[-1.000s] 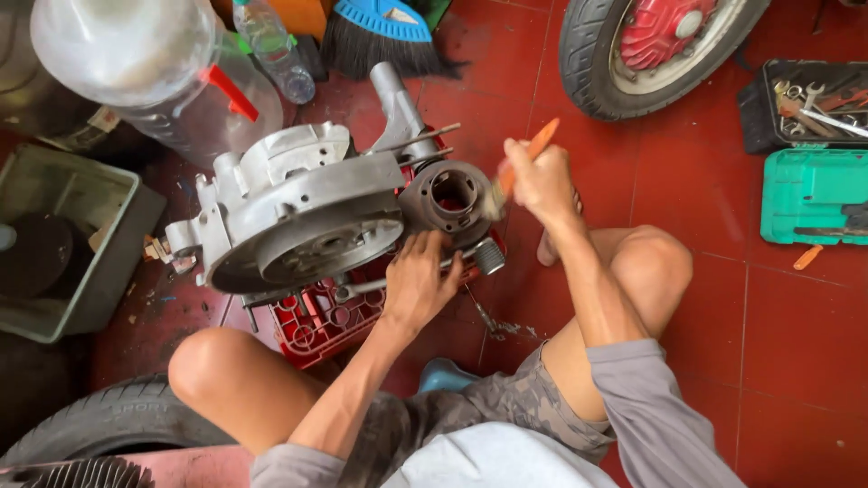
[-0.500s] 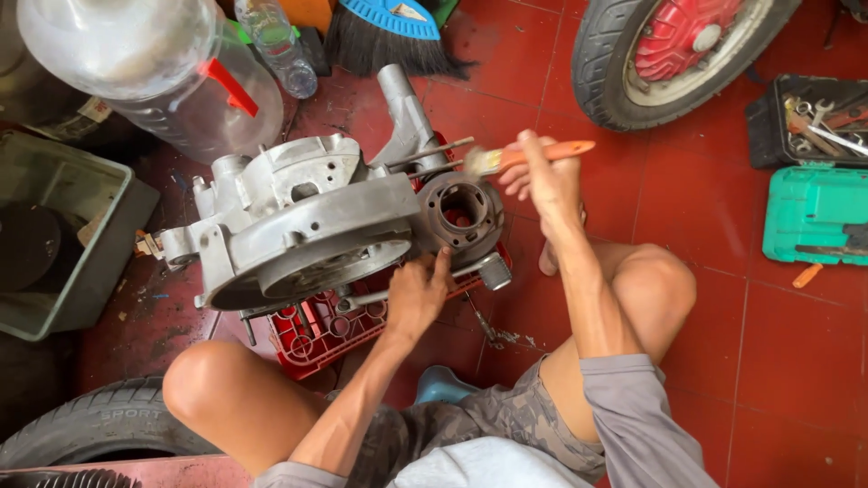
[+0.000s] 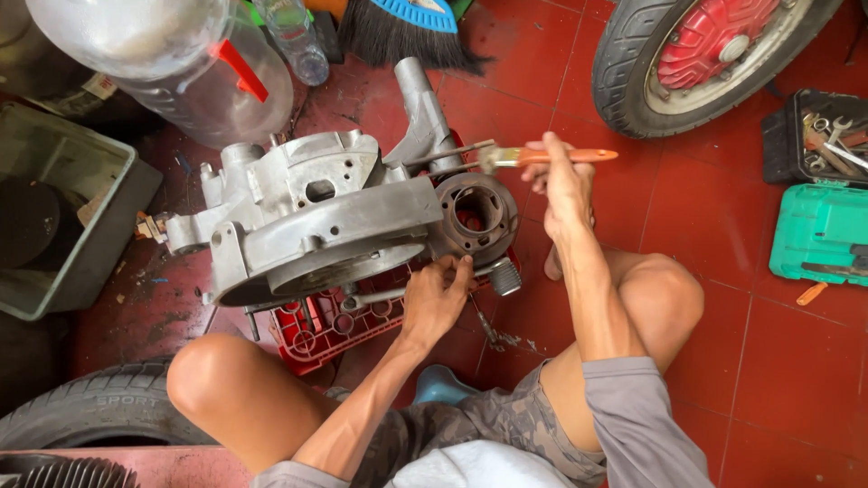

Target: Cleaning various motorcycle engine components like the cylinder head and block using a brush.

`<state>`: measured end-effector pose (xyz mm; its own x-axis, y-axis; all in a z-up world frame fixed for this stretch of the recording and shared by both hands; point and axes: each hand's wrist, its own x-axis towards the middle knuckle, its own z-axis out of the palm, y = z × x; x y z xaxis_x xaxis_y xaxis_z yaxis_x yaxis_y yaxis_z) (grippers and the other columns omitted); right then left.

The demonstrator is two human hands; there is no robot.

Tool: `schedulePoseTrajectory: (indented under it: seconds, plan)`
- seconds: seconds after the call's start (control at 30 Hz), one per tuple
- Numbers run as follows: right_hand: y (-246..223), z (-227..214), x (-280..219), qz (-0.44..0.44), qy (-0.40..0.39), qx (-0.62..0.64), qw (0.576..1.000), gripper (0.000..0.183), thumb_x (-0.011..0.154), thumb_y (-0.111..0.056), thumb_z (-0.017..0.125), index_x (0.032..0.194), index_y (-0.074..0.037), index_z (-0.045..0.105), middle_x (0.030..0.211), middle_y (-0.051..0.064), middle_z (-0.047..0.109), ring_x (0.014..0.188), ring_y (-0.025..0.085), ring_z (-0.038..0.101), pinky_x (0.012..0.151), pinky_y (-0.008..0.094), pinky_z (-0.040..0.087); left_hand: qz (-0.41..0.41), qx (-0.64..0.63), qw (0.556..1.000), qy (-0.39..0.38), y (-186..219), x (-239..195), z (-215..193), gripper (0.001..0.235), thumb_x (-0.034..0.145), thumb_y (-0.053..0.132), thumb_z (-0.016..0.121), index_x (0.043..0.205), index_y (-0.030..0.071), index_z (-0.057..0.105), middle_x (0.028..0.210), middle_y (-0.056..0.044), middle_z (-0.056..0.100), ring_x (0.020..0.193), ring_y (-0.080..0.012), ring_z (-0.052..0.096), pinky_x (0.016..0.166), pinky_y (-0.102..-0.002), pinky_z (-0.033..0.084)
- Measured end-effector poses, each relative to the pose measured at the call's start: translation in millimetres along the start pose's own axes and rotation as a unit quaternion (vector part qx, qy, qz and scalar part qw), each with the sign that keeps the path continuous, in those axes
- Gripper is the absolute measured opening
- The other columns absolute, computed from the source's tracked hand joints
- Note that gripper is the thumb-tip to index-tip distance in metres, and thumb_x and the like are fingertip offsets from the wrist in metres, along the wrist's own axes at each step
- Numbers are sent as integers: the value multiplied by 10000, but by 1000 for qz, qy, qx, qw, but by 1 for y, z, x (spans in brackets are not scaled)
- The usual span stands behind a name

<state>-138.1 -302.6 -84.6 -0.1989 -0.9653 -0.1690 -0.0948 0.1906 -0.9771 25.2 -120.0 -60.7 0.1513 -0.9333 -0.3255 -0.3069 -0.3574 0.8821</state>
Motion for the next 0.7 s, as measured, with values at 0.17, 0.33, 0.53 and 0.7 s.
schedulePoseTrajectory:
  seconds: [0.17,0.33,0.53,0.7]
  plan:
    - [-15,13,-12,23,-18,44,999,424,989,-470,559,1115,-119,761,695,71,740,536,79,636,530,183,431,75,69,993,56,2,2,-9,346,999,358,522,873,103,718,698,-95,756,688,-323,743,619,-438,567]
    - [-15,26,-10,91,-163,8,982,429,929,-407,495,1126,-177,799,602,10,640,566,58,454,597,187,333,121,104,986,52,-2,5,-6,280,989,297,546,942,91,731,749,-128,741,734,-335,734,613,-447,580]
    - [22,13,16,72,-166,22,983,498,902,-445,491,1092,-116,812,620,63,684,611,120,603,664,228,390,124,113,985,42,-6,4,-7,264,973,320,572,976,104,724,759,-120,734,753,-337,725,622,-461,587]
    - [3,-13,20,-19,37,-11,999,417,865,-425,548,795,-107,807,573,89,652,379,137,531,469,243,443,123,102,987,30,-9,4,-9,255,966,307,578,985,99,723,774,-114,730,774,-314,725,627,-439,598]
